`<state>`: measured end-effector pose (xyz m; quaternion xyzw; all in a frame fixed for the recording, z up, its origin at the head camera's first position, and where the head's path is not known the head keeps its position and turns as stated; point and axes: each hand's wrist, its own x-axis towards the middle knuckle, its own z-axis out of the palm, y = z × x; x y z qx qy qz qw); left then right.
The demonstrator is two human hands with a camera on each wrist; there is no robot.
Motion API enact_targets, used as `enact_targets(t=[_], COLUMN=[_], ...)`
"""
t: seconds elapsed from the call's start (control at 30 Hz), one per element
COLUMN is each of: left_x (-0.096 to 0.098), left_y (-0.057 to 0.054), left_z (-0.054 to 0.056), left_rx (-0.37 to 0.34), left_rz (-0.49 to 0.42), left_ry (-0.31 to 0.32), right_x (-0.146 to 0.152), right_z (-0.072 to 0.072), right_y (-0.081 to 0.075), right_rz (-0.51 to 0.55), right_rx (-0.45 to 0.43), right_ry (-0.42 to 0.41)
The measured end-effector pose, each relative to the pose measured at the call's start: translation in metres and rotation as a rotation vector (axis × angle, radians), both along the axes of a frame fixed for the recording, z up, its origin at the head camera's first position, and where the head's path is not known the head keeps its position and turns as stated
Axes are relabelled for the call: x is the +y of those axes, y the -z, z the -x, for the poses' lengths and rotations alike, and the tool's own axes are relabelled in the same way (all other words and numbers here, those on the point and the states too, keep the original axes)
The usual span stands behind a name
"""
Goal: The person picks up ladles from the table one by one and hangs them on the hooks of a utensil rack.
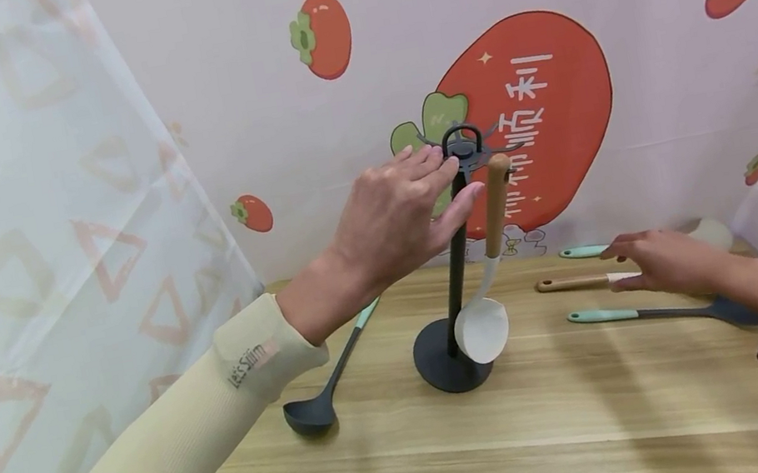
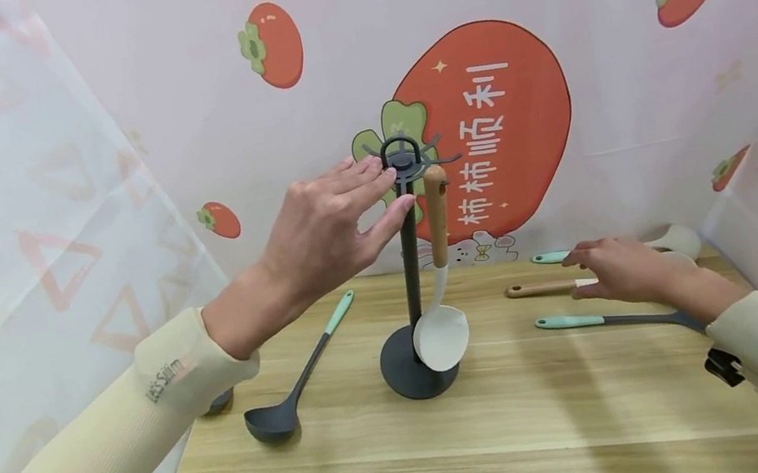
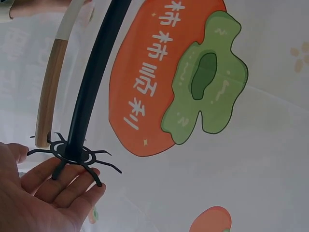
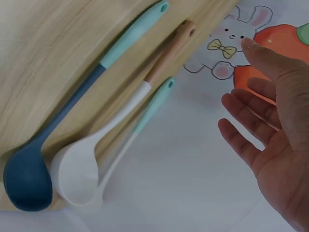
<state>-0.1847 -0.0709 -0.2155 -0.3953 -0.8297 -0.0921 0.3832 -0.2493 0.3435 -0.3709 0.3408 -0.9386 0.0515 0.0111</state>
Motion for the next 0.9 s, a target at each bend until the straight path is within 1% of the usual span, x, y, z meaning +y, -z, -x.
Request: enact_targets(t=[0.13, 0.37, 0.6, 0.9], left_x=[0.000, 0.000, -0.001, -0.002], left_y=[0.000, -0.001, -0.001, -0.002], left_z=[0.000, 0.002, 0.004, 0.004], left_rx=[-0.005, 0.006, 0.010, 0.008], left_rz=[0.004, 0.011, 0.015, 0.028], left_ry=[0.000, 0.009, 0.029, 0.024], right_x=[0.003, 0.007, 0.006, 0.011], right_z=[0.001, 0.000, 0.000, 0.001], right_y=[0.010, 0.032, 0.044, 0.058], right_rz=[-0.018, -0.048, -0.061, -0.091], right_rx=[-0.023, -0.008, -0.060, -0.066], right_ry=[-0.012, -0.029, -0.040, -0.026])
